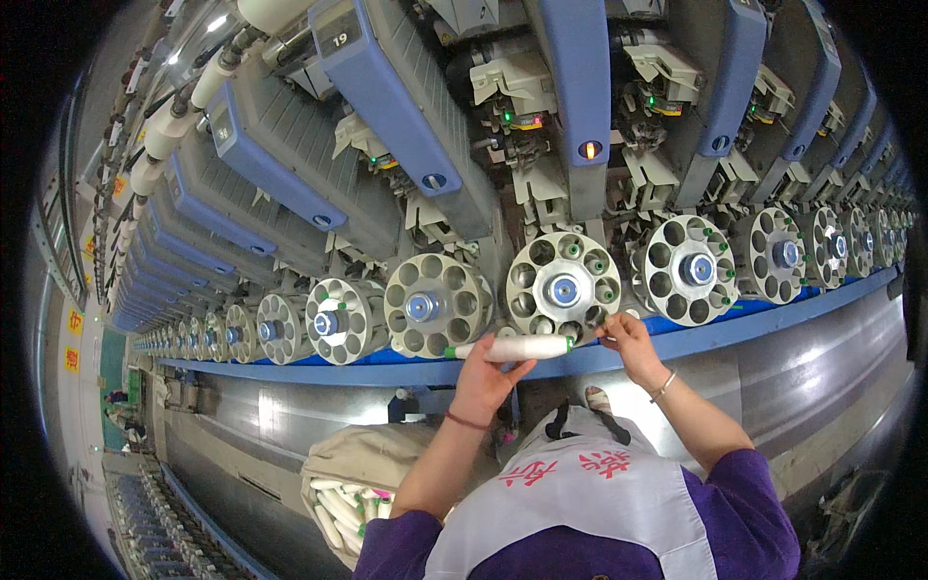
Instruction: The person repeatedly picks white cylindrical spools from a large cloth bag and places them into circular slots on a row of textile machines. The person occasionally reaches up to adjust a lever or switch on the machine above the spool rack. The task continues along the machine line with the same pick-and-place pattern.
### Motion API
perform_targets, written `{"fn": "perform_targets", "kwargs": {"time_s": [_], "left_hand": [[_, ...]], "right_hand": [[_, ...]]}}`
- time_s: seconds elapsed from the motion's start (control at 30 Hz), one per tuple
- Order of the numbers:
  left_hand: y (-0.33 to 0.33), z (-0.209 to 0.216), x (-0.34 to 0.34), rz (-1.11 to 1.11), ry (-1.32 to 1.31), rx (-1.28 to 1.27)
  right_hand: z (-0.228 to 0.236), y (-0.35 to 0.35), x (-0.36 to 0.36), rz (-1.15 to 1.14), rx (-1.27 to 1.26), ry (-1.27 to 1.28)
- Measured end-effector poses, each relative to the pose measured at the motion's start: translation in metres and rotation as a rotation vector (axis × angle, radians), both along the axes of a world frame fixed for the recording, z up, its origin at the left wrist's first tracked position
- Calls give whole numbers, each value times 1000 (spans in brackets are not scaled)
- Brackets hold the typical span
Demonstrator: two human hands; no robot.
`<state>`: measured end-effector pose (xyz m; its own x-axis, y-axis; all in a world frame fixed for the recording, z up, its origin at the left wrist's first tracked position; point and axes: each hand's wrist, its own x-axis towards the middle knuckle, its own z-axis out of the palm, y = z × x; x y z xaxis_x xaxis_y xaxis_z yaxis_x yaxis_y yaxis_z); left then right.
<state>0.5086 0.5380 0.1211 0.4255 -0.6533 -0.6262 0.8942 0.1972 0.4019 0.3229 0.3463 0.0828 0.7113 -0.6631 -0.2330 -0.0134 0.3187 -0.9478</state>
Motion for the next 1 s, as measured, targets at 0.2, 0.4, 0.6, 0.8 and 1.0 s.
{"fn": "perform_targets", "kwargs": {"time_s": [0.2, 0.4, 0.6, 0.8, 1.0], "left_hand": [[-5, 6, -12, -86, -95, -24], [-4, 19, -23, -157, -511, -194], [-8, 16, -21, -170, -858, 8], [-3, 5, -22, -298, -719, 153], [4, -19, -10, -634, -447, 30]], "right_hand": [[13, 16, 16, 264, 347, -80], [46, 22, 18, 659, 289, -88], [74, 20, 23, 700, -1102, 136], [57, 24, 26, 767, -886, -17], [15, 21, 38, 825, 706, -256]]}}
